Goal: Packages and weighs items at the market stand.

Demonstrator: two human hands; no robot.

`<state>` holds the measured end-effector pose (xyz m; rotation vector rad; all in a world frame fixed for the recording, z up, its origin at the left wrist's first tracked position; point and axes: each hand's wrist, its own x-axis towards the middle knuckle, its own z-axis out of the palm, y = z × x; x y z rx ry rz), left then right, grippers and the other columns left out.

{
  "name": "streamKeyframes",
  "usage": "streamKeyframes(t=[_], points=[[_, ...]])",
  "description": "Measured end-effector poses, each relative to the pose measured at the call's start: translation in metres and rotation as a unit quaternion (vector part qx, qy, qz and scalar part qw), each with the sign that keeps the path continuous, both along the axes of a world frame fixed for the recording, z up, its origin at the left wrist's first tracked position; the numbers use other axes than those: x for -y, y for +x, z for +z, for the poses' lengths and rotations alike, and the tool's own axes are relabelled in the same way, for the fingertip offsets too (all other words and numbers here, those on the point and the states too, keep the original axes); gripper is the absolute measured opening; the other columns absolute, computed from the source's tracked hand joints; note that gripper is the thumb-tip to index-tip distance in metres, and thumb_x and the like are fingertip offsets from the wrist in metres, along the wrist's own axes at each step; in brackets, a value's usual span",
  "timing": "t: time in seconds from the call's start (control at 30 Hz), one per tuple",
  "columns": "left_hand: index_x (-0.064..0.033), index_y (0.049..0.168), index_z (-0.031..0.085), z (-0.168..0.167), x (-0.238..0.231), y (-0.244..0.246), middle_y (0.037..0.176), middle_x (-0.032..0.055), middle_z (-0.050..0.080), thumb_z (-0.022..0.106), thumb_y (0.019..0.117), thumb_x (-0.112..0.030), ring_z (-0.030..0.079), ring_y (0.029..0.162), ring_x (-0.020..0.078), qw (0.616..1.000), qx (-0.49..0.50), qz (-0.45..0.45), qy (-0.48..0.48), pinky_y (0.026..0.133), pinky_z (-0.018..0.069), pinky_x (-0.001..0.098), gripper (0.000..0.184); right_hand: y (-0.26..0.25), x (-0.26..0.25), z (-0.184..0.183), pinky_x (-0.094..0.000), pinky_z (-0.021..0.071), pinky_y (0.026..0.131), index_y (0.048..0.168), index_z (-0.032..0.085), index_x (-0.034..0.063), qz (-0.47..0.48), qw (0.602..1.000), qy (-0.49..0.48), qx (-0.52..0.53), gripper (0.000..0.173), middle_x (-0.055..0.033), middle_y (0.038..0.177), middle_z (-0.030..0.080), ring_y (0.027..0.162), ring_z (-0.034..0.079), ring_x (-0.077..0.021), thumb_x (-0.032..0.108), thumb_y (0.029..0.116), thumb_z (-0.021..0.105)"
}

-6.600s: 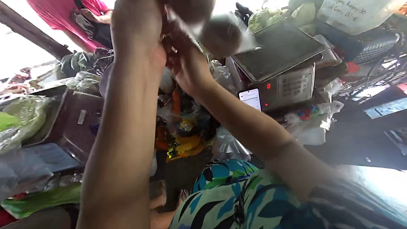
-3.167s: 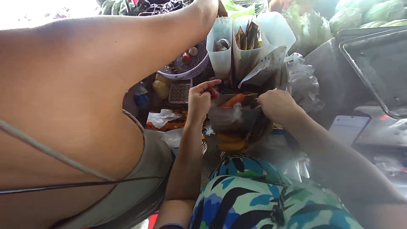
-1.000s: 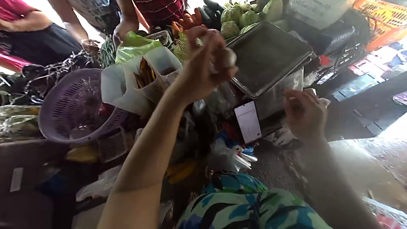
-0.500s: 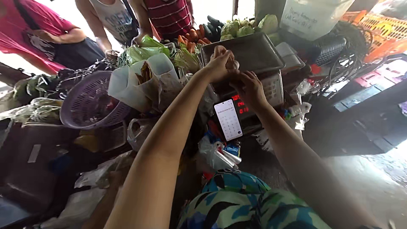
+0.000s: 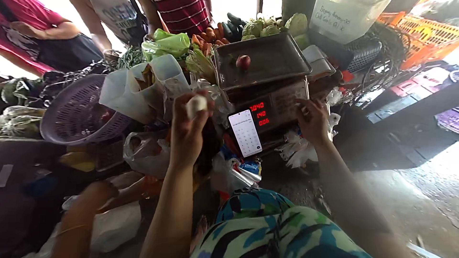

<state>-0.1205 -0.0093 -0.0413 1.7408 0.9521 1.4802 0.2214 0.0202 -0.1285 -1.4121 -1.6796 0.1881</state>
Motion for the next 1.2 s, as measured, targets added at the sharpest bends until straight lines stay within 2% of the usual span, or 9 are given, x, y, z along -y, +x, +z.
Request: streamKeyframes(t=[0.13,0.2,0.4,0.6,0.77,0.87,1.0,1.1,1.2], points=[[-0.0237,0.135,0.049,-0.046,0.041,-0.015,0.118,-0.0031,0.067,0.054,0.1034,-0.037,0.069,0.093,0.0133,0.997,0.053,0.034,-0.047,0.082,0.0598,0.0316,0.034,-0.004,0.013,-0.030,-0.0508,0.0536,0.082,0.128,0.073,0.0120,-0.008,0.999,-0.009,0.052,0.032,-0.0143,0.097,0.068,0.091,0.065,-0.0300,0.017,0.1008,0.056],[-0.0232,0.134,0.048,-0.062,0.053,-0.021,0.116,-0.0037,0.067,0.056,0.1024,-0.034,0.069,0.089,0.0116,0.996,0.046,0.044,-0.062,0.080,0.0598,0.0297,0.034,-0.007,0.012,-0.032,-0.0508,0.0529,0.082,0.130,0.073,0.0139,-0.003,0.997,0.001,0.079,0.033,-0.0143,0.096,0.069,0.091,0.066,-0.0310,0.020,0.1022,0.055],[-0.0093,0.130,0.043,-0.079,0.077,-0.017,0.116,-0.0009,0.062,0.054,0.0922,-0.004,0.063,0.077,0.0058,0.979,0.117,0.105,-0.132,0.068,0.0548,0.0209,0.039,-0.006,0.012,-0.018,-0.0554,0.0536,0.075,0.138,0.067,0.0191,-0.015,0.990,-0.071,0.124,0.037,-0.0156,0.097,0.072,0.087,0.069,-0.0353,0.021,0.1058,0.050],[-0.0092,0.129,0.046,-0.087,0.083,-0.009,0.116,-0.0009,0.062,0.057,0.0907,-0.002,0.064,0.082,0.0063,0.973,0.126,0.101,-0.163,0.072,0.0557,0.0218,0.040,-0.008,0.015,-0.004,-0.0620,0.0523,0.074,0.140,0.066,0.0211,-0.037,0.983,-0.130,0.128,0.036,-0.0167,0.105,0.075,0.089,0.071,-0.0392,0.023,0.1073,0.050],[-0.0115,0.127,0.048,-0.088,0.085,-0.004,0.115,-0.0018,0.064,0.060,0.0899,-0.003,0.065,0.084,0.0064,0.974,0.119,0.087,-0.173,0.073,0.0564,0.0217,0.040,-0.020,0.013,0.006,-0.0614,0.0513,0.068,0.141,0.065,0.0169,-0.032,0.982,-0.123,0.142,0.038,-0.0186,0.098,0.076,0.081,0.072,-0.0403,0.022,0.1077,0.048],[-0.0117,0.128,0.048,-0.087,0.088,0.000,0.115,-0.0015,0.064,0.060,0.0897,-0.002,0.065,0.088,0.0070,0.971,0.118,0.084,-0.190,0.077,0.0566,0.0223,0.041,-0.027,0.026,0.006,-0.0573,0.0539,0.066,0.137,0.068,0.0124,0.001,0.989,-0.078,0.129,0.036,-0.0165,0.098,0.076,0.079,0.072,-0.0357,0.020,0.1056,0.051],[-0.0119,0.128,0.049,-0.090,0.090,0.000,0.114,0.0000,0.063,0.060,0.0896,-0.001,0.065,0.090,0.0086,0.966,0.119,0.090,-0.211,0.080,0.0568,0.0234,0.041,-0.052,0.054,-0.024,-0.0460,0.0564,0.060,0.129,0.072,0.0097,0.096,0.989,-0.013,0.112,0.035,-0.0099,0.085,0.074,0.068,0.070,-0.0249,0.020,0.1021,0.052],[-0.0112,0.127,0.051,-0.092,0.090,-0.001,0.112,0.0006,0.063,0.061,0.0898,-0.001,0.065,0.088,0.0092,0.964,0.120,0.101,-0.215,0.078,0.0568,0.0236,0.040,-0.071,0.068,-0.048,-0.0417,0.0562,0.057,0.119,0.076,0.0082,0.141,0.984,0.009,0.112,0.032,-0.0084,0.078,0.074,0.065,0.070,-0.0229,0.019,0.1009,0.053],[-0.0131,0.126,0.051,-0.092,0.091,-0.002,0.113,0.0000,0.063,0.062,0.0899,-0.001,0.064,0.089,0.0085,0.963,0.114,0.106,-0.222,0.078,0.0561,0.0232,0.040,-0.087,0.072,-0.055,-0.0404,0.0550,0.056,0.122,0.076,0.0093,0.178,0.976,0.017,0.128,0.032,-0.0084,0.075,0.073,0.063,0.069,-0.0237,0.019,0.1015,0.053]])
